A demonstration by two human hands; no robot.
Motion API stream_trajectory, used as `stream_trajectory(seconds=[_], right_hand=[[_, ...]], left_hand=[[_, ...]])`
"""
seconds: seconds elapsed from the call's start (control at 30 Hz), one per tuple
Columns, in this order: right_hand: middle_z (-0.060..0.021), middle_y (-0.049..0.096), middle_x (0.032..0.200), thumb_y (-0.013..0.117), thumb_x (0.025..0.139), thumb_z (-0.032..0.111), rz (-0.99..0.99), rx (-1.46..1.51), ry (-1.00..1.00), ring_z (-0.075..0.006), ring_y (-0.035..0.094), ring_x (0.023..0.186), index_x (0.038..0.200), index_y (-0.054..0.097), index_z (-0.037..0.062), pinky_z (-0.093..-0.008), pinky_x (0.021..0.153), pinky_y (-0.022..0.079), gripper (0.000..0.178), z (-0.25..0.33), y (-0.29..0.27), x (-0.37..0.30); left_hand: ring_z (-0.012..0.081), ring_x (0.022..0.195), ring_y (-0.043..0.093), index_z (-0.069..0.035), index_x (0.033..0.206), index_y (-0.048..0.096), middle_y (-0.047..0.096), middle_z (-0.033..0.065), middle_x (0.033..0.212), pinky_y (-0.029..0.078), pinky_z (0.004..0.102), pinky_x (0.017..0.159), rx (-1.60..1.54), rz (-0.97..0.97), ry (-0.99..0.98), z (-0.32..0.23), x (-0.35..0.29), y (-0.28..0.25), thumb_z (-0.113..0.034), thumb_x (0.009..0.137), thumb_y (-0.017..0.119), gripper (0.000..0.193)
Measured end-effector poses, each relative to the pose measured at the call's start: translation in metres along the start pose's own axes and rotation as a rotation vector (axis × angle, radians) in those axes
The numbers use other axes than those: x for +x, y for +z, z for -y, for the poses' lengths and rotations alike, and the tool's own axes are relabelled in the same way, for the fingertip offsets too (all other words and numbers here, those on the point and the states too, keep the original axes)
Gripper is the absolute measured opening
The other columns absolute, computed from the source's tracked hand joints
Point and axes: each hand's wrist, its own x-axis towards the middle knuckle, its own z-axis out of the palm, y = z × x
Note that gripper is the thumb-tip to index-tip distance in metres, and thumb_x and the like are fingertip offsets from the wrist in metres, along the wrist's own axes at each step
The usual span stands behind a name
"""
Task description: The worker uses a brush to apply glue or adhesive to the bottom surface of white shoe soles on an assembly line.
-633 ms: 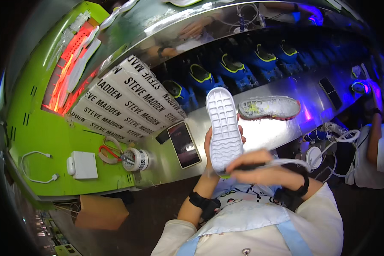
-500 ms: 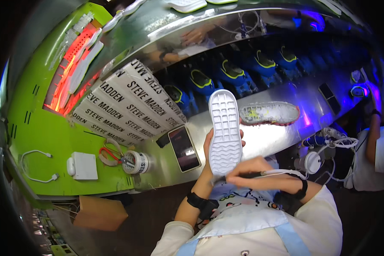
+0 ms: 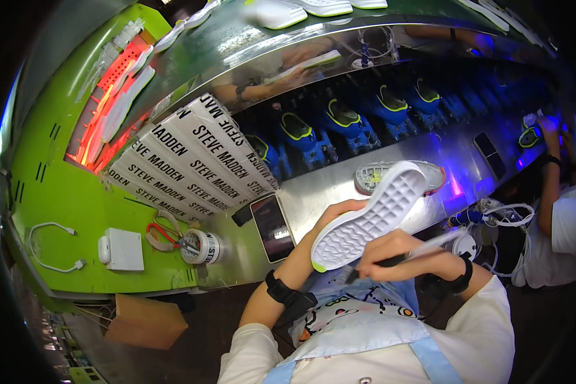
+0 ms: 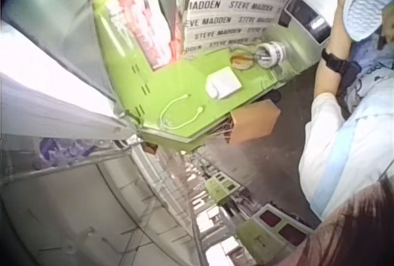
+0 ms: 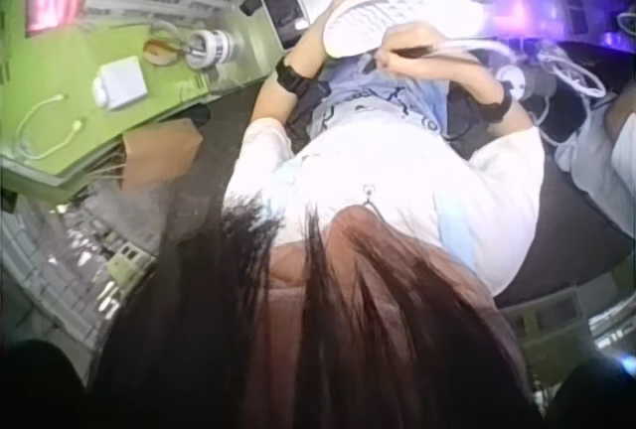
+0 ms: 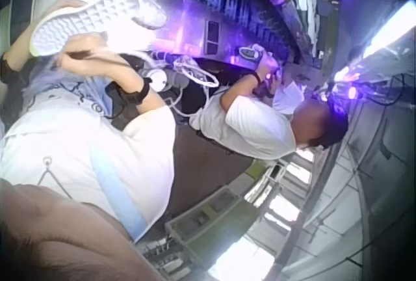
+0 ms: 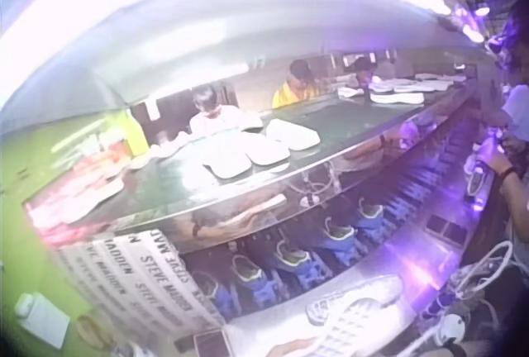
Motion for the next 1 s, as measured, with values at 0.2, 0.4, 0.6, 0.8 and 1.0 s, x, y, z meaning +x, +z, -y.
stream_trajectory(seconds=[0.2,0.4,0.6,0.8,1.0], right_hand=[[-0.0105,0.066,0.079,0.062,0.081,0.005,-0.076,-0.143,-0.068,-0.0214,0.065,0.07,0.081,0.066,-0.0009,-0.0293,0.064,0.05,0.007,0.007,-0.004,0.0],[-0.0102,0.068,0.082,0.061,0.082,0.005,-0.223,-0.093,-0.012,-0.0226,0.065,0.077,0.081,0.067,0.0003,-0.0306,0.069,0.051,0.007,0.006,-0.016,-0.014],[-0.0147,0.068,0.09,0.053,0.086,0.004,-0.67,-0.086,0.108,-0.0191,0.066,0.079,0.081,0.066,-0.0056,-0.0291,0.068,0.053,0.016,0.01,-0.044,-0.051],[-0.0205,0.065,0.095,0.048,0.094,0.016,-0.765,0.34,-0.338,-0.0253,0.066,0.07,0.079,0.063,-0.0051,-0.0341,0.066,0.054,0.03,0.041,-0.017,-0.024],[-0.0209,0.062,0.099,0.056,0.089,0.008,-0.976,0.281,-0.278,-0.0208,0.064,0.067,0.085,0.061,-0.0033,-0.0304,0.062,0.054,0.013,0.015,-0.026,-0.023]], left_hand=[[0.0166,0.112,0.055,-0.005,0.123,0.054,0.053,0.0119,0.126,0.045,0.0264,0.094,0.937,-0.004,0.422,0.01,-0.029,0.024,-0.003,0.085,0.06,0.039],[0.0129,0.082,0.065,-0.002,0.108,0.063,0.067,0.0062,0.093,0.052,0.0225,0.074,0.557,-0.191,0.309,0.003,-0.031,0.031,-0.025,0.087,0.061,0.032],[0.0196,0.08,0.067,0.002,0.119,0.057,0.067,0.0128,0.1,0.056,0.029,0.07,0.485,-0.215,0.139,-0.01,-0.018,0.021,-0.028,0.09,0.055,0.041],[0.0333,0.096,0.064,0.004,0.131,0.043,0.058,0.0239,0.116,0.056,0.0384,0.077,0.246,0.374,0.403,-0.124,-0.061,0.088,-0.029,0.092,0.05,0.052],[0.0264,0.091,0.065,0.002,0.124,0.05,0.062,0.021,0.109,0.055,0.0285,0.068,0.513,-0.154,1.157,-0.221,-0.082,0.128,-0.019,0.094,0.049,0.036]])
